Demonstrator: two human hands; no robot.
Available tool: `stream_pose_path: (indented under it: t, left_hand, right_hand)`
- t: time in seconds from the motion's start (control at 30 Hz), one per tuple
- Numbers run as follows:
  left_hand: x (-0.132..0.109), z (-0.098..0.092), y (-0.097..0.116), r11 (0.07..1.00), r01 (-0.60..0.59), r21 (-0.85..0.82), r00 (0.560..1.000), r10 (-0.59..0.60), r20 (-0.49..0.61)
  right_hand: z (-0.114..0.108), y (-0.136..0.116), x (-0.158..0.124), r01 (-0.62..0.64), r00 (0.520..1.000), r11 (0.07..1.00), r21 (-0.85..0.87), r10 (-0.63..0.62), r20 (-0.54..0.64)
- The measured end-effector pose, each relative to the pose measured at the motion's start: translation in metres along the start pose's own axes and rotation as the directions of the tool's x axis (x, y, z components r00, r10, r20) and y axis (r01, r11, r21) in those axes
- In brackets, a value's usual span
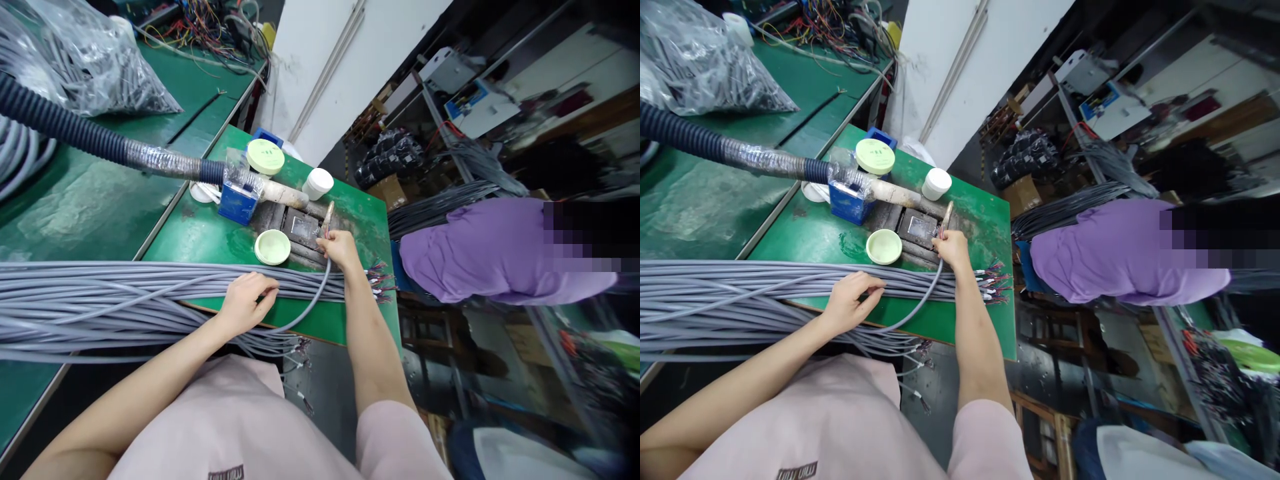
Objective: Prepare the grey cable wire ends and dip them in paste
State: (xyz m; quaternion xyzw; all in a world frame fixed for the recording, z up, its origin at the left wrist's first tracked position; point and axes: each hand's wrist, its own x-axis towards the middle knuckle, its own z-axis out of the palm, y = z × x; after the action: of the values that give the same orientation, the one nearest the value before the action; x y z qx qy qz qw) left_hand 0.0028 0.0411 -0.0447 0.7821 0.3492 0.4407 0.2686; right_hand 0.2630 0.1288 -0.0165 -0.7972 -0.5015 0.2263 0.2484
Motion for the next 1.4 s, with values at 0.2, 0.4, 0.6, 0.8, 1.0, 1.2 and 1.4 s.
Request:
stream_pose_path:
  t: [0.2, 0.4, 0.6, 0.8, 1.0, 1.2, 1.4]
  left_hand:
    - [-0.001, 0.001, -0.001, 1.000, 0.010, -0.006, 1.000, -0.010, 0.006]
    - [-0.001, 0.001, -0.001, 1.000, 0.003, -0.001, 1.000, -0.003, 0.008]
    - [-0.002, 0.001, -0.001, 1.000, 0.008, -0.007, 1.000, -0.008, 0.018]
    - [-0.002, 0.001, 0.000, 1.000, 0.002, -0.016, 1.000, -0.002, 0.013]
    - [-0.003, 0.001, 0.000, 1.000, 0.006, -0.018, 1.000, -0.005, 0.011]
    - [-0.003, 0.001, 0.000, 1.000, -0.003, -0.023, 1.000, 0.003, 0.004]
    - [-0.004, 0.000, 0.003, 0.991, 0.064, -0.116, 0.998, -0.063, 0.013]
  right_hand:
    - [-0.019, -0.015, -0.019, 0.001, 0.999, 0.985, 0.175, -0.009, 0.043]
    - [-0.032, -0.034, -0.056, 0.060, 0.985, 0.883, 0.466, -0.127, 0.115]
    - [-0.038, -0.057, -0.095, 0.160, 0.955, 0.883, 0.441, -0.251, 0.156]
    - [-0.038, -0.063, -0.111, 0.190, 0.931, 0.894, 0.406, -0.295, 0.214]
    - [-0.038, -0.060, -0.117, 0.179, 0.915, 0.891, 0.417, -0.307, 0.262]
    - [-0.038, -0.060, -0.123, 0.116, 0.880, 0.865, 0.488, -0.318, 0.353]
    - [-0.035, -0.060, -0.133, -0.002, 0.808, 0.832, 0.555, -0.325, 0.491]
